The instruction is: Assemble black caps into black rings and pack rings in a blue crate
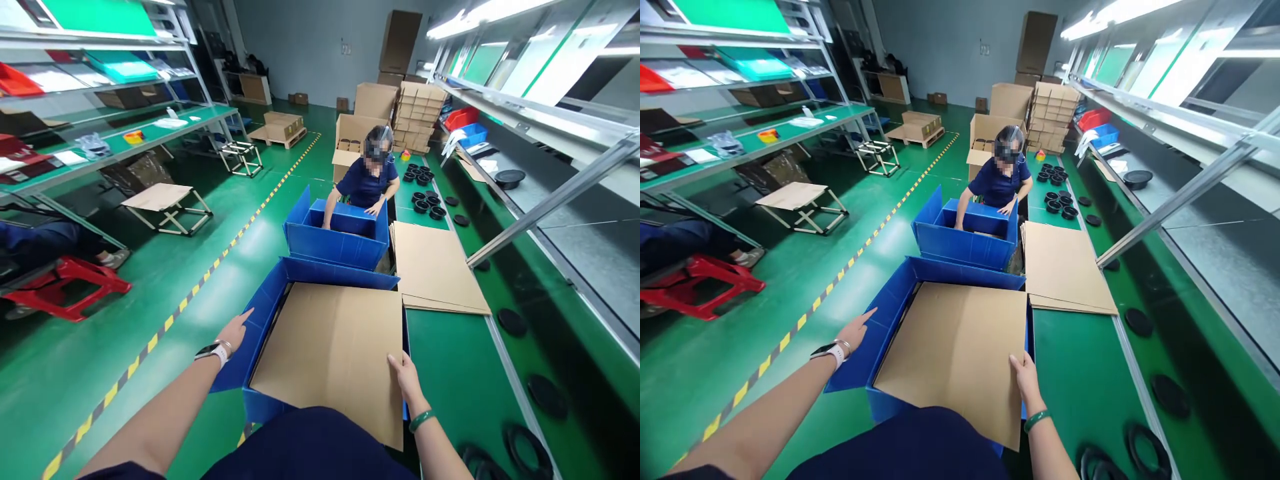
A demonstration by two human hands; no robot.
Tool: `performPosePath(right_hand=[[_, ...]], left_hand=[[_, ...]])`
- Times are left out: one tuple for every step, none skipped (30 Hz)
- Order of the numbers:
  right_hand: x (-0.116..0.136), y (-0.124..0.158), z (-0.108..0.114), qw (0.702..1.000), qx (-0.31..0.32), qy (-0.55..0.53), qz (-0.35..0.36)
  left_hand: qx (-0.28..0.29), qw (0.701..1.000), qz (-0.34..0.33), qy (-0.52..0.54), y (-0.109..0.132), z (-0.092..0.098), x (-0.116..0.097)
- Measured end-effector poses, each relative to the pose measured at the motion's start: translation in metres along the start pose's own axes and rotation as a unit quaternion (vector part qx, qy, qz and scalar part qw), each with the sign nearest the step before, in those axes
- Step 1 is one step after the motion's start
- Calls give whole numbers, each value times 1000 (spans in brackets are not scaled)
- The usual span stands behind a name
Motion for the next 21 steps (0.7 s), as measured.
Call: performPosePath(right_hand=[[2,0,2,1000,4,1,4],[3,0,5,1000,7,1,8],[5,0,8,1000,8,2,10],[7,1,11,1000,7,3,12],[8,2,14,1000,5,5,15],[10,4,17,1000,1,7,16],[12,5,20,1000,-2,9,18],[14,7,22,1000,-6,11,20],[16,9,23,1000,-8,12,22],[18,11,23,1000,-8,13,23],[20,13,23,1000,-8,13,24],[22,15,22,1000,-8,12,26],[25,19,21,999,-9,11,31],[27,23,20,999,-12,10,37],[30,28,19,999,-17,8,45],[33,34,20,998,-23,6,54],[37,42,20,997,-30,4,64],[41,52,22,996,-39,2,74],[45,64,25,995,-50,-1,83],[51,78,28,994,-64,-5,91],[57,94,33,992,-78,-9,99]], left_hand=[[-1,1000,2,2,2,3,1],[-2,1000,5,4,3,6,2],[-3,1000,7,4,4,8,2],[-4,1000,11,5,5,10,2],[-4,1000,14,4,5,10,1],[-5,1000,19,4,5,10,-1],[-7,1000,24,4,5,9,-4],[-12,999,30,3,5,6,-8],[-20,999,37,2,5,4,-14],[-33,999,43,0,6,1,-20],[-51,998,48,-3,7,-2,-28],[-73,996,50,-7,9,-6,-37],[-97,994,46,-11,11,-9,-47],[-119,992,35,-14,13,-13,-59],[-135,991,14,-15,15,-17,-71],[-143,990,-15,-14,16,-23,-85],[-141,989,-48,-8,18,-29,-98],[-132,988,-82,0,19,-36,-111],[-117,987,-111,11,19,-45,-124],[-101,986,-133,25,20,-53,-135],[-86,985,-145,40,21,-62,-145]])
Point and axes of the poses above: each hand's wrist, its own y-axis away from the middle knuckle, its own z-axis out of the back of the hand, x = y × z, the point moved 1 cm from there along -y, towards the middle knuckle, and after that the axes turned 4 degrees about x, right-handed, at the moved point
